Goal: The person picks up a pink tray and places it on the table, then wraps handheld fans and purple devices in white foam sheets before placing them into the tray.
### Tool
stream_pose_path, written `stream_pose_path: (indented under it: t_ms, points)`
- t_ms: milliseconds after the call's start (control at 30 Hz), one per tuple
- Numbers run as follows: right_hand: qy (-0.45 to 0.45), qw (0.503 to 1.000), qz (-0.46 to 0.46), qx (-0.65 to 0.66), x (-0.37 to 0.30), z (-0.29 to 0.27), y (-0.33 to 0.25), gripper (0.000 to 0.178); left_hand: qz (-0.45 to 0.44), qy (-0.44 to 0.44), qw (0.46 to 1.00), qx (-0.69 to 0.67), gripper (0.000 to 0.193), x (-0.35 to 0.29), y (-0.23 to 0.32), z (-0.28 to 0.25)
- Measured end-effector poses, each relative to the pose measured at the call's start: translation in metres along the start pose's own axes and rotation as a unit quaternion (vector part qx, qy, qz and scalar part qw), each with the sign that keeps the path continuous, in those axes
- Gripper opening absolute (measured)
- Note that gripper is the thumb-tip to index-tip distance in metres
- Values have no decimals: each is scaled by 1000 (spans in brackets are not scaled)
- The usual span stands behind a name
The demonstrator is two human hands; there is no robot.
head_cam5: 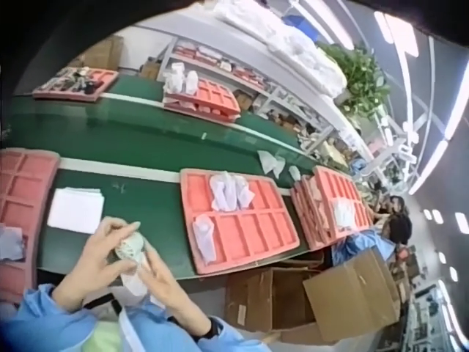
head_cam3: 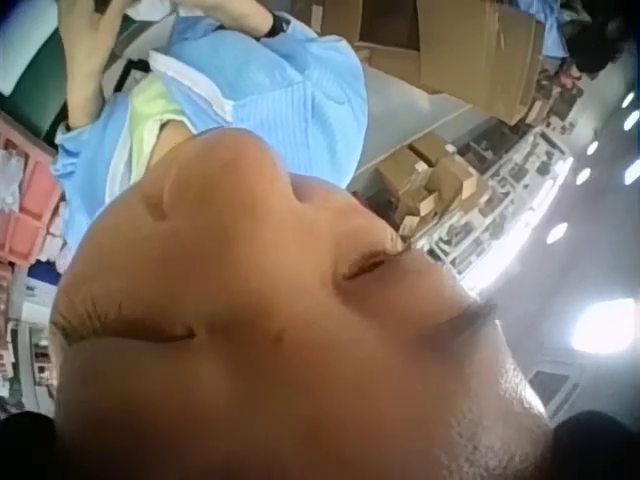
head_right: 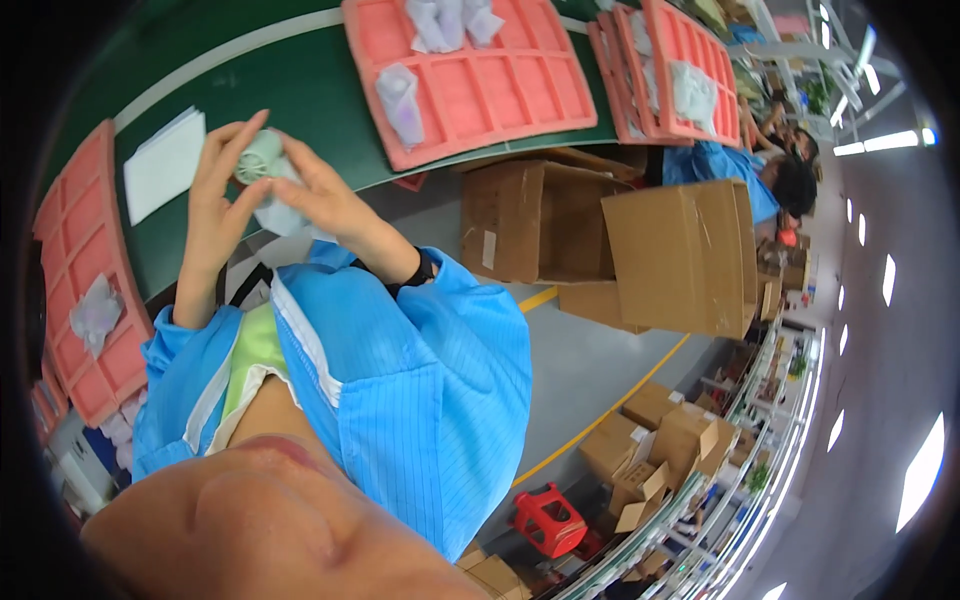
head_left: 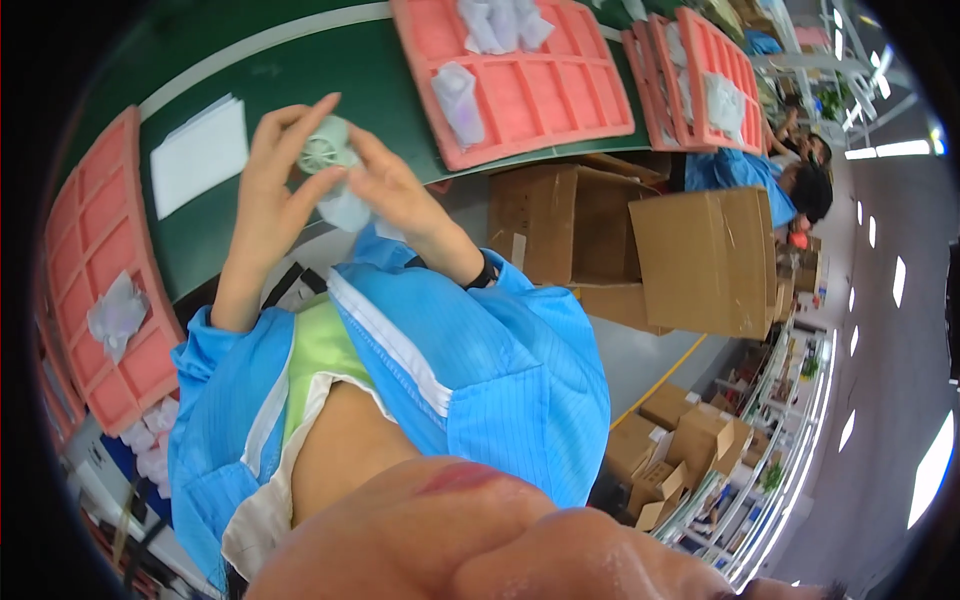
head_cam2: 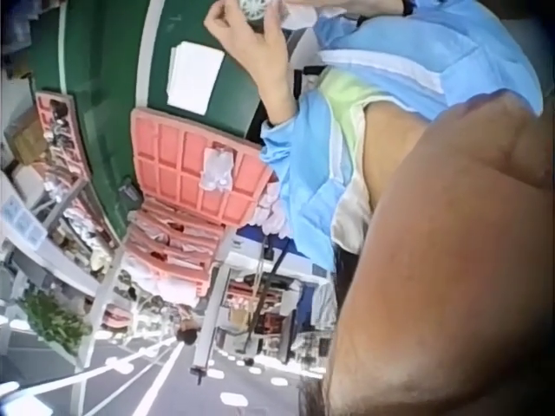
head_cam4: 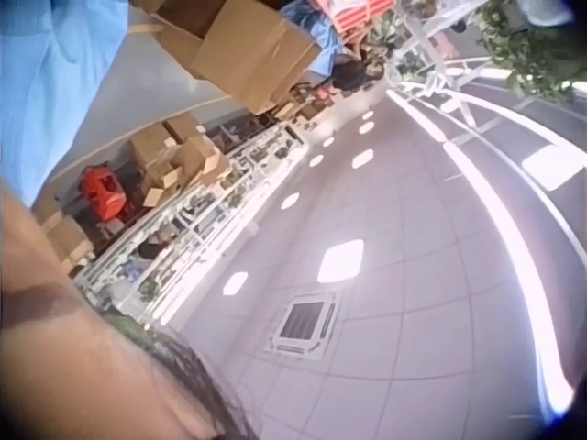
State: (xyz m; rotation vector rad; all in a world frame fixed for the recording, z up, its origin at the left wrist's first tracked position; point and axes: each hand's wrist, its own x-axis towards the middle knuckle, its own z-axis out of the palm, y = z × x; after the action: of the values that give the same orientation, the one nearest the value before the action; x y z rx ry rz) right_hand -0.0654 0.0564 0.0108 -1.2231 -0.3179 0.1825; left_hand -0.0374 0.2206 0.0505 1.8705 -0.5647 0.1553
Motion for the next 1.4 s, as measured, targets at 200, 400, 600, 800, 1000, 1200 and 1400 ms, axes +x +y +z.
stream_pose_path:
  t_ms: [200,400,600,800,1000,1200,1400]
  points:
    - [29,980,82,177,8,-7,25,62,84,39,996,-11,40,-11,-15,-4]
    - [59,990,66,106,15,2,26,62,118,27,988,96,26,-20,-16,-11]
    - [75,985,71,139,14,24,7,62,179,46,977,110,22,-23,-19,-11]
    - [-37,973,145,177,-5,20,8,67,-27,-42,982,-181,16,-31,-18,-24]
    - [-63,969,176,163,-14,26,7,72,-277,-138,820,-482,19,-35,-29,-27]
    - [-62,956,212,191,-16,14,20,74,-225,-62,886,-401,17,-34,-13,-26]
    - [-64,945,294,126,-17,-7,34,81,-145,79,930,-328,17,-36,-49,-11]
